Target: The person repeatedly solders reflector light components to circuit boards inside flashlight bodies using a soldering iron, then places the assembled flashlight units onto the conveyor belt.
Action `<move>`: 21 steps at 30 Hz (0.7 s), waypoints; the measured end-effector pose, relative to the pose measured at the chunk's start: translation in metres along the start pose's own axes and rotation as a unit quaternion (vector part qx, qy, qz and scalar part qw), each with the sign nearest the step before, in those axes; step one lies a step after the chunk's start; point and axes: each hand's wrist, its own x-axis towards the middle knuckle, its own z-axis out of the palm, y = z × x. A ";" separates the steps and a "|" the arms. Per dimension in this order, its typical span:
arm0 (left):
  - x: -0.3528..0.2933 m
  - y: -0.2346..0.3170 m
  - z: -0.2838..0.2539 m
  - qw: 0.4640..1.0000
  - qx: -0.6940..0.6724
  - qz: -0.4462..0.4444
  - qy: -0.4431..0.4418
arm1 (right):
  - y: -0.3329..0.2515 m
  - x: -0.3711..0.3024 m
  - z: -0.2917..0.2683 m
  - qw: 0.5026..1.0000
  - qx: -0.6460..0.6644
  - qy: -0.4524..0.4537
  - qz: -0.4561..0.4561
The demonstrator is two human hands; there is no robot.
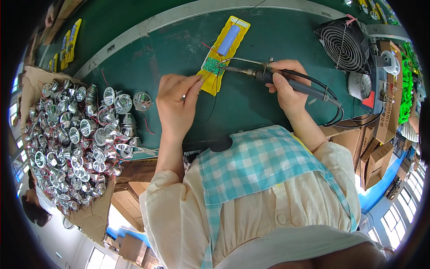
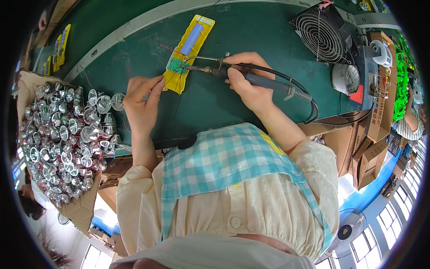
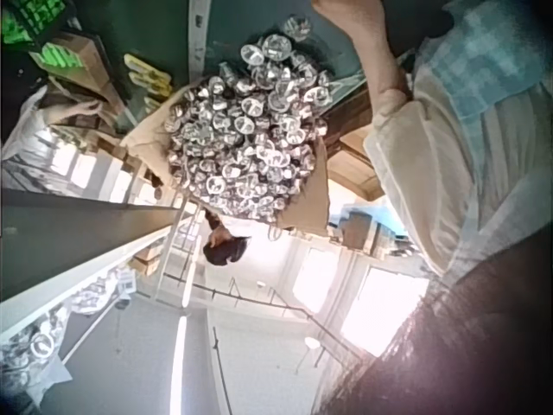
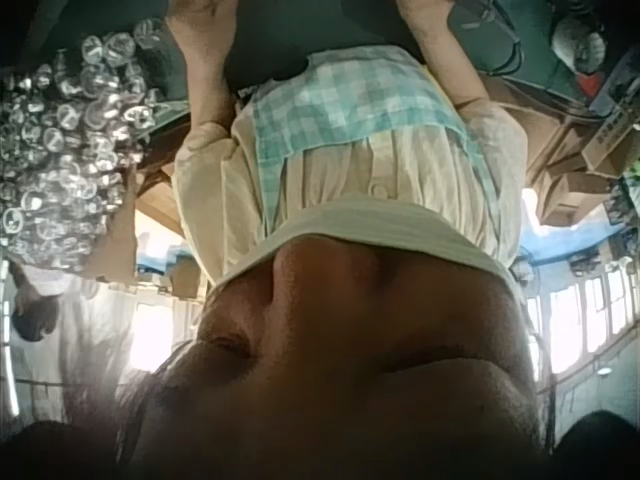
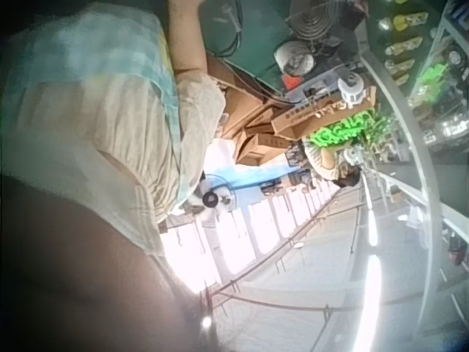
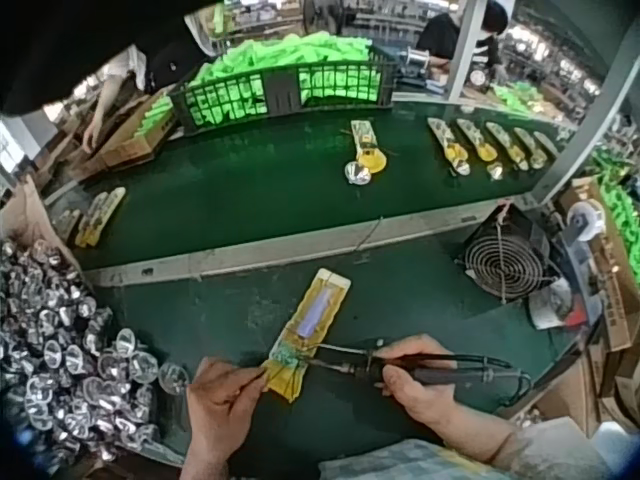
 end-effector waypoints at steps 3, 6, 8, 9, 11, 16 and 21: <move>0.000 0.003 0.002 0.994 -0.051 -0.096 0.010 | 0.001 0.000 0.002 1.000 0.005 -0.001 0.005; 0.006 0.005 0.006 0.997 -0.012 -0.077 0.017 | 0.001 0.000 0.003 1.000 0.004 0.006 0.011; 0.009 0.004 0.008 0.998 0.049 -0.031 0.005 | 0.000 0.001 0.006 1.000 0.001 0.013 0.018; 0.011 0.003 0.011 0.998 0.065 -0.001 0.016 | 0.000 0.002 0.007 1.000 -0.007 0.007 0.018; 0.013 0.001 0.014 0.996 0.081 0.029 0.027 | 0.000 0.002 0.009 1.000 -0.016 0.003 0.020; 0.014 -0.002 0.017 0.998 0.061 0.016 0.012 | 0.001 0.004 0.010 0.999 -0.030 -0.010 0.018; 0.014 -0.001 0.017 0.998 0.059 0.016 0.011 | 0.002 0.005 0.011 0.999 -0.033 -0.012 0.019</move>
